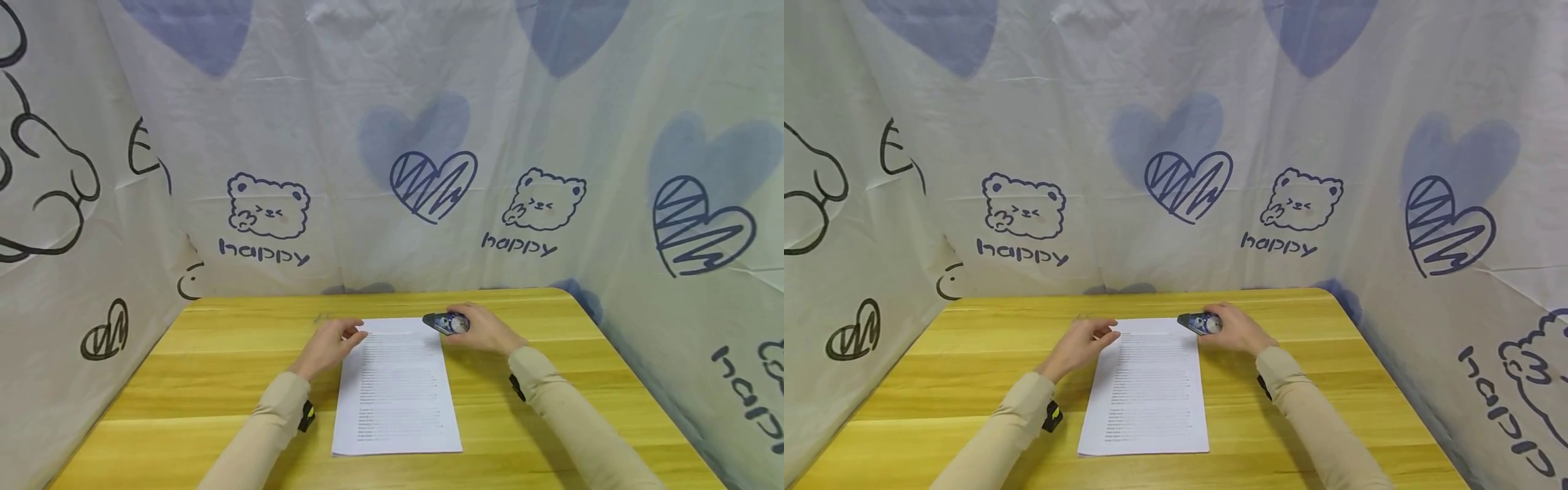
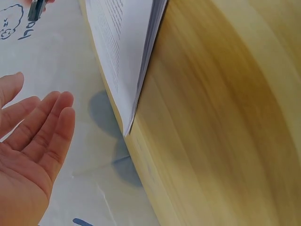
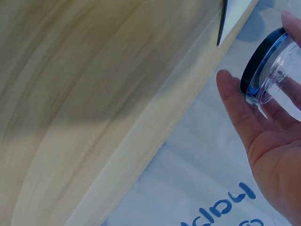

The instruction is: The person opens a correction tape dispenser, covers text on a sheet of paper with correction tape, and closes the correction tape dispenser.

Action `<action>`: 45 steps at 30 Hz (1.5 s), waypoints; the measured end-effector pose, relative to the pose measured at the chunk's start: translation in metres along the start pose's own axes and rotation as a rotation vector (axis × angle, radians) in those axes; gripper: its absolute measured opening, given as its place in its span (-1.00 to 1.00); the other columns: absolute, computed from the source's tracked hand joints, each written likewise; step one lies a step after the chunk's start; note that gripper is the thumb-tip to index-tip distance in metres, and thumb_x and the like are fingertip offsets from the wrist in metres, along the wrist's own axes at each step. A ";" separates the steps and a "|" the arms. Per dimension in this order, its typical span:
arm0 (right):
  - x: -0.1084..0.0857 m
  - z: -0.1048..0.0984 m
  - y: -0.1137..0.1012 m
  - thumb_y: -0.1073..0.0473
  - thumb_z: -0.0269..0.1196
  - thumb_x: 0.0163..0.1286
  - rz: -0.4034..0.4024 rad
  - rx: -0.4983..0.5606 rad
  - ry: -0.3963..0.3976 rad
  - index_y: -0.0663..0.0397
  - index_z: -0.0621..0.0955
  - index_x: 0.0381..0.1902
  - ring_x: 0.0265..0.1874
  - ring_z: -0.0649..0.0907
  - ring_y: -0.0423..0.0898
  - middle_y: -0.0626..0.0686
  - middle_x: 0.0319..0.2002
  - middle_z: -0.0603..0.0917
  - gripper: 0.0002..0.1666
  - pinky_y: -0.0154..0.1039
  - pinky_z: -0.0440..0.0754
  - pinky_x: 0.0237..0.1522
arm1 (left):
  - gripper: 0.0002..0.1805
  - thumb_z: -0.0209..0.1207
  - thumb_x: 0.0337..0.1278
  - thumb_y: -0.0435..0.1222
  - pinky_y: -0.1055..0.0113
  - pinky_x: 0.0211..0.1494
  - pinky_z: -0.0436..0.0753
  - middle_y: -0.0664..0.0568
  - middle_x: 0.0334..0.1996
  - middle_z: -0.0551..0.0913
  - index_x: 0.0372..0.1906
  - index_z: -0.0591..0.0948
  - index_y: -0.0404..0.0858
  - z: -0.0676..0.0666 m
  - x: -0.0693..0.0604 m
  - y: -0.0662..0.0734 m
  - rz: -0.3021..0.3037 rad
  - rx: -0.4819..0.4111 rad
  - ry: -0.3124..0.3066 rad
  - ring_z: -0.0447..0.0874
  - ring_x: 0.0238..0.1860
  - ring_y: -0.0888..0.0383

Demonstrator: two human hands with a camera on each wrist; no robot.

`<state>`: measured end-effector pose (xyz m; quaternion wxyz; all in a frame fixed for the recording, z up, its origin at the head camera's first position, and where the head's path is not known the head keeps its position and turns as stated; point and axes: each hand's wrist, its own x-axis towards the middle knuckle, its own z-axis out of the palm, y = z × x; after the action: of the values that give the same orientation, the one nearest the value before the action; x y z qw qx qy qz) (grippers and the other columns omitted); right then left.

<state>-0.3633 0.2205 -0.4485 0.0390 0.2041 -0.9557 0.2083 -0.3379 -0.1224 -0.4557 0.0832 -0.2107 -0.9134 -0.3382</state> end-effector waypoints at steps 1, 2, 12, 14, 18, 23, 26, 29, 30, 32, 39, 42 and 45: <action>-0.001 -0.001 0.001 -0.15 0.44 0.13 0.011 0.000 -0.003 0.07 0.47 0.33 0.02 0.57 0.03 0.19 0.22 0.55 -0.14 0.01 0.56 0.11 | -0.62 0.22 0.30 -0.16 0.22 -0.14 0.69 -0.03 -0.18 0.76 0.10 0.65 -0.28 -0.001 0.000 -0.001 -0.001 0.004 0.002 0.71 -0.18 0.11; -0.002 -0.002 0.001 -0.15 0.44 0.13 0.020 -0.005 -0.007 0.09 0.47 0.32 0.01 0.57 0.02 0.20 0.20 0.56 -0.13 0.01 0.56 0.10 | -0.63 0.22 0.30 -0.16 0.23 -0.14 0.69 -0.02 -0.19 0.76 0.09 0.66 -0.29 -0.001 0.000 -0.001 0.000 0.005 0.005 0.70 -0.19 0.11; -0.011 -0.006 0.018 -0.07 0.46 0.14 0.081 -0.006 -0.008 0.25 0.47 0.29 -0.05 0.60 0.07 0.27 0.13 0.60 -0.15 0.04 0.58 0.07 | -0.68 0.22 0.30 -0.18 0.23 -0.16 0.68 -0.01 -0.25 0.76 0.02 0.68 -0.30 -0.006 -0.006 -0.009 -0.009 0.031 0.050 0.70 -0.23 0.13; -0.012 -0.007 0.022 -0.08 0.45 0.14 0.112 -0.008 -0.005 0.23 0.46 0.30 -0.07 0.60 0.06 0.26 0.14 0.59 -0.14 0.03 0.59 0.04 | -0.69 0.22 0.31 -0.17 0.24 -0.16 0.68 -0.01 -0.25 0.76 0.02 0.69 -0.28 -0.007 -0.006 -0.009 -0.021 0.031 0.052 0.69 -0.22 0.12; -0.013 -0.008 0.030 -0.13 0.45 0.13 0.178 -0.021 -0.002 0.20 0.47 0.29 -0.11 0.60 0.02 0.23 0.11 0.61 -0.13 0.01 0.59 0.00 | -0.70 0.22 0.31 -0.17 0.22 -0.15 0.68 -0.01 -0.24 0.76 0.01 0.69 -0.27 -0.009 -0.005 -0.010 -0.016 0.026 0.057 0.69 -0.21 0.11; -0.016 -0.011 0.037 -0.09 0.45 0.13 0.212 -0.030 -0.010 0.30 0.47 0.27 -0.12 0.60 0.06 0.29 0.09 0.61 -0.13 0.04 0.58 0.00 | -0.70 0.22 0.31 -0.18 0.20 -0.13 0.69 -0.03 -0.23 0.76 -0.02 0.69 -0.29 -0.009 -0.006 -0.009 -0.008 0.027 0.050 0.69 -0.21 0.11; -0.018 -0.011 0.043 -0.06 0.45 0.13 0.229 -0.038 -0.013 0.35 0.46 0.26 -0.11 0.60 0.09 0.32 0.09 0.60 -0.13 0.06 0.57 0.02 | -0.71 0.22 0.31 -0.19 0.21 -0.13 0.68 -0.02 -0.23 0.76 -0.02 0.69 -0.30 -0.008 -0.006 -0.009 -0.015 0.019 0.049 0.69 -0.23 0.12; -0.019 -0.011 0.051 -0.02 0.46 0.13 0.232 -0.059 -0.014 0.39 0.45 0.26 -0.04 0.59 0.16 0.36 0.11 0.58 -0.14 0.10 0.55 0.07 | -0.73 0.22 0.30 -0.21 0.23 -0.14 0.67 -0.01 -0.24 0.76 -0.04 0.70 -0.30 -0.008 -0.006 -0.010 -0.009 0.015 0.050 0.68 -0.24 0.15; -0.019 -0.010 0.054 -0.01 0.46 0.14 0.237 -0.065 -0.014 0.39 0.45 0.26 -0.01 0.58 0.19 0.37 0.13 0.57 -0.14 0.11 0.54 0.09 | -0.73 0.22 0.30 -0.22 0.23 -0.14 0.67 -0.01 -0.25 0.76 -0.05 0.70 -0.30 -0.007 -0.006 -0.010 -0.004 0.012 0.050 0.68 -0.25 0.15; -0.020 -0.010 0.058 0.01 0.46 0.14 0.236 -0.082 -0.019 0.41 0.44 0.27 0.06 0.56 0.24 0.39 0.15 0.55 -0.14 0.14 0.51 0.15 | -0.75 0.22 0.30 -0.22 0.23 -0.14 0.67 -0.01 -0.26 0.76 -0.07 0.71 -0.30 -0.007 -0.005 -0.010 0.002 0.012 0.048 0.68 -0.25 0.16; -0.023 -0.008 0.066 0.05 0.43 0.17 0.267 -0.106 -0.028 0.44 0.41 0.29 0.11 0.53 0.29 0.44 0.19 0.50 -0.14 0.17 0.49 0.16 | -0.73 0.21 0.31 -0.20 0.25 -0.16 0.66 0.01 -0.26 0.75 -0.04 0.70 -0.28 -0.006 -0.005 -0.011 -0.014 0.009 0.049 0.67 -0.25 0.15; -0.023 -0.007 0.067 0.05 0.42 0.19 0.283 -0.105 -0.034 0.42 0.40 0.31 0.14 0.52 0.29 0.43 0.21 0.49 -0.15 0.18 0.48 0.17 | -0.72 0.21 0.32 -0.19 0.24 -0.16 0.66 0.00 -0.26 0.75 -0.02 0.69 -0.28 -0.006 -0.005 -0.010 -0.016 0.006 0.046 0.67 -0.24 0.14; -0.023 -0.006 0.068 0.05 0.41 0.21 0.279 -0.111 -0.052 0.42 0.39 0.32 0.17 0.51 0.31 0.43 0.23 0.48 -0.15 0.19 0.47 0.19 | -0.72 0.23 0.30 -0.21 0.23 -0.15 0.67 -0.02 -0.26 0.75 -0.01 0.69 -0.29 -0.005 -0.004 -0.012 -0.006 0.015 0.042 0.67 -0.25 0.14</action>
<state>-0.3700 0.2885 -0.4726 -0.0038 0.0722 -0.9856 0.1529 -0.3395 -0.1350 -0.4603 0.1032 -0.2003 -0.9145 -0.3359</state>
